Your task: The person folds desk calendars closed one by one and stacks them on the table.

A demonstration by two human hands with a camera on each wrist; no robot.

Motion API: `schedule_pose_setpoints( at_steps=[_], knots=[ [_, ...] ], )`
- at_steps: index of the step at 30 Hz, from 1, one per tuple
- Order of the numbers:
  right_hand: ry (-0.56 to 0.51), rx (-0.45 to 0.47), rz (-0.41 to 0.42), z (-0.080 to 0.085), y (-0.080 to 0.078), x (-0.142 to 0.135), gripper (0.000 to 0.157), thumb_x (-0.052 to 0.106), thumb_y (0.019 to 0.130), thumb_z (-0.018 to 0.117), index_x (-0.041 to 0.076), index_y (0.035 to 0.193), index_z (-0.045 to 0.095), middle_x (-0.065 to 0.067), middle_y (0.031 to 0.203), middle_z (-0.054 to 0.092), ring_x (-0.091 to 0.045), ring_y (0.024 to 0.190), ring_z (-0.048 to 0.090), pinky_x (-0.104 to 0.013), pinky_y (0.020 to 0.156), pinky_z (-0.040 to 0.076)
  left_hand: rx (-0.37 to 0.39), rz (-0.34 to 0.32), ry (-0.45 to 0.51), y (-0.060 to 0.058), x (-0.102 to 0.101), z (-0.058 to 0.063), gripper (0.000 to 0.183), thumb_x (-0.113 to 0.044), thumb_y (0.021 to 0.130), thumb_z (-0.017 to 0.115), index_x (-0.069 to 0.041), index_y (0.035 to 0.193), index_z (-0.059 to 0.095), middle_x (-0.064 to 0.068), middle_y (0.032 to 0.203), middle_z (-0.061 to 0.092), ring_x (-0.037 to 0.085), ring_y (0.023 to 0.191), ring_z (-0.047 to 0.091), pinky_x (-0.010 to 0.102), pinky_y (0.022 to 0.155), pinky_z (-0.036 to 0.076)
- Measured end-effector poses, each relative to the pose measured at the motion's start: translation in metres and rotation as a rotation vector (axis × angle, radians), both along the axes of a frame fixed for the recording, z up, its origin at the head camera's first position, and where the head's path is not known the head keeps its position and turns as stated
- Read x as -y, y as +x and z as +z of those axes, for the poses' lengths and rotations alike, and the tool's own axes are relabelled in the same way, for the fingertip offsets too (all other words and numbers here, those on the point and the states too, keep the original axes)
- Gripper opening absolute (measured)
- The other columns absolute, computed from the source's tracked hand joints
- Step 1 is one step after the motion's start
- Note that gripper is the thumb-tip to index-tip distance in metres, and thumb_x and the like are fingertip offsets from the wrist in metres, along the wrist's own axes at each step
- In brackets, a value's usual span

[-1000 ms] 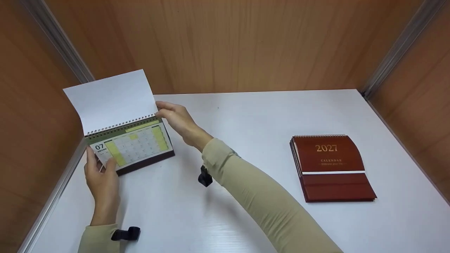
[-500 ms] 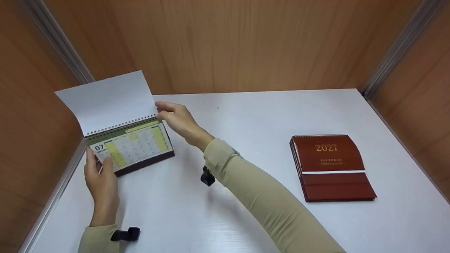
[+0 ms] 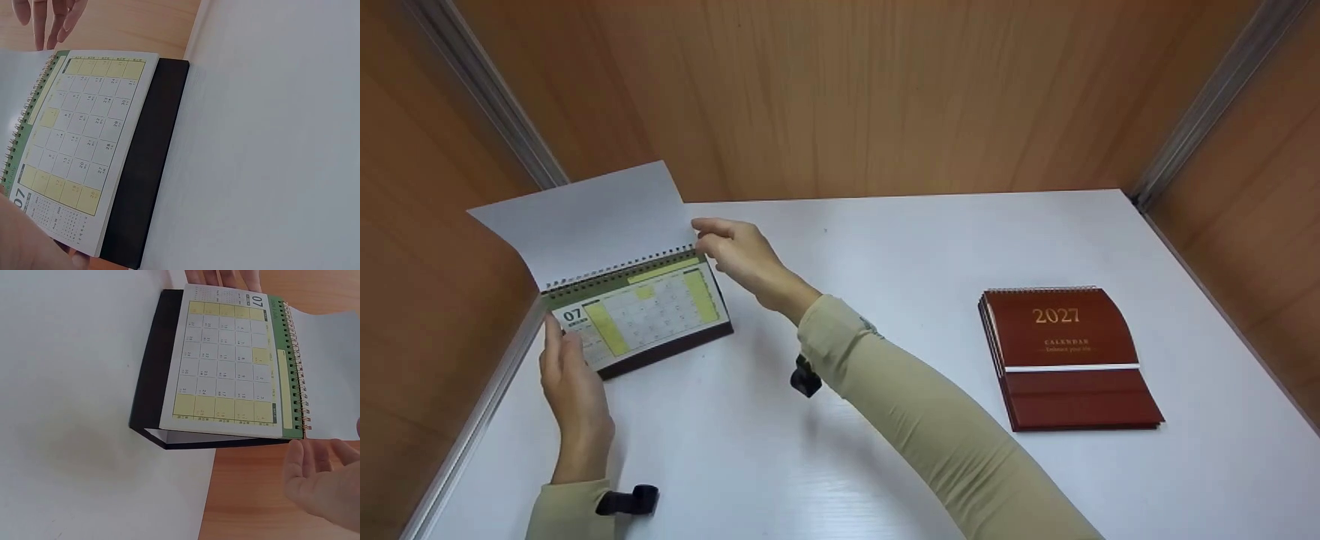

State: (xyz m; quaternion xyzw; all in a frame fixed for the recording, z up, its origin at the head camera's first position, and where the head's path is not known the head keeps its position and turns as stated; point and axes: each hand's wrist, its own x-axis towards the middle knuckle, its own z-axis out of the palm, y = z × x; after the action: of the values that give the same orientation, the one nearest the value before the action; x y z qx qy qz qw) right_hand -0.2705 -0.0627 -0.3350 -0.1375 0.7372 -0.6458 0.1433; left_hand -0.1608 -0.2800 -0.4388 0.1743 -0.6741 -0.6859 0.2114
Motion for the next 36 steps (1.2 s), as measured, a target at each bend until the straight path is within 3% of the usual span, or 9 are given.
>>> schedule_pose_setpoints(
  at_steps=[7,16,23,36],
  knots=[
    [-0.014,0.015,-0.005,0.003,0.003,0.0,0.043,0.023,0.107,0.056,0.014,0.149,0.064,0.003,0.137,0.07,-0.016,0.123,0.067,-0.029,0.102,0.056,-0.016,-0.017,0.005,-0.001,0.002,-0.004,0.053,-0.037,0.115,0.021,-0.045,0.168,0.016,0.0,0.165,0.019,0.013,0.16,0.011,0.022,0.129,0.005],
    [-0.043,0.029,-0.06,0.004,0.003,-0.002,0.036,0.022,0.108,0.058,0.014,0.14,0.071,0.005,0.12,0.077,-0.018,0.111,0.073,-0.031,0.101,0.057,-0.038,-0.035,0.04,-0.002,0.001,-0.003,0.054,-0.041,0.115,0.023,-0.042,0.168,0.018,-0.002,0.168,0.015,0.016,0.159,0.013,0.033,0.132,0.008],
    [-0.098,0.046,-0.064,0.0,0.006,-0.005,0.032,0.023,0.109,0.058,0.013,0.134,0.075,0.005,0.121,0.077,-0.02,0.113,0.074,-0.02,0.093,0.058,-0.021,-0.015,0.045,-0.004,0.003,-0.003,0.059,-0.054,0.113,0.02,-0.038,0.169,0.02,0.002,0.167,0.022,0.019,0.156,0.021,0.035,0.129,0.014],
    [-0.176,0.087,-0.021,-0.009,0.009,-0.008,0.036,0.029,0.11,0.061,0.011,0.14,0.071,-0.001,0.122,0.078,-0.023,0.117,0.073,-0.026,0.097,0.059,-0.012,-0.011,0.06,-0.004,0.008,-0.005,0.058,-0.052,0.113,0.017,-0.04,0.169,0.019,0.0,0.171,0.023,0.017,0.155,0.023,0.031,0.126,0.017]
  ],
)
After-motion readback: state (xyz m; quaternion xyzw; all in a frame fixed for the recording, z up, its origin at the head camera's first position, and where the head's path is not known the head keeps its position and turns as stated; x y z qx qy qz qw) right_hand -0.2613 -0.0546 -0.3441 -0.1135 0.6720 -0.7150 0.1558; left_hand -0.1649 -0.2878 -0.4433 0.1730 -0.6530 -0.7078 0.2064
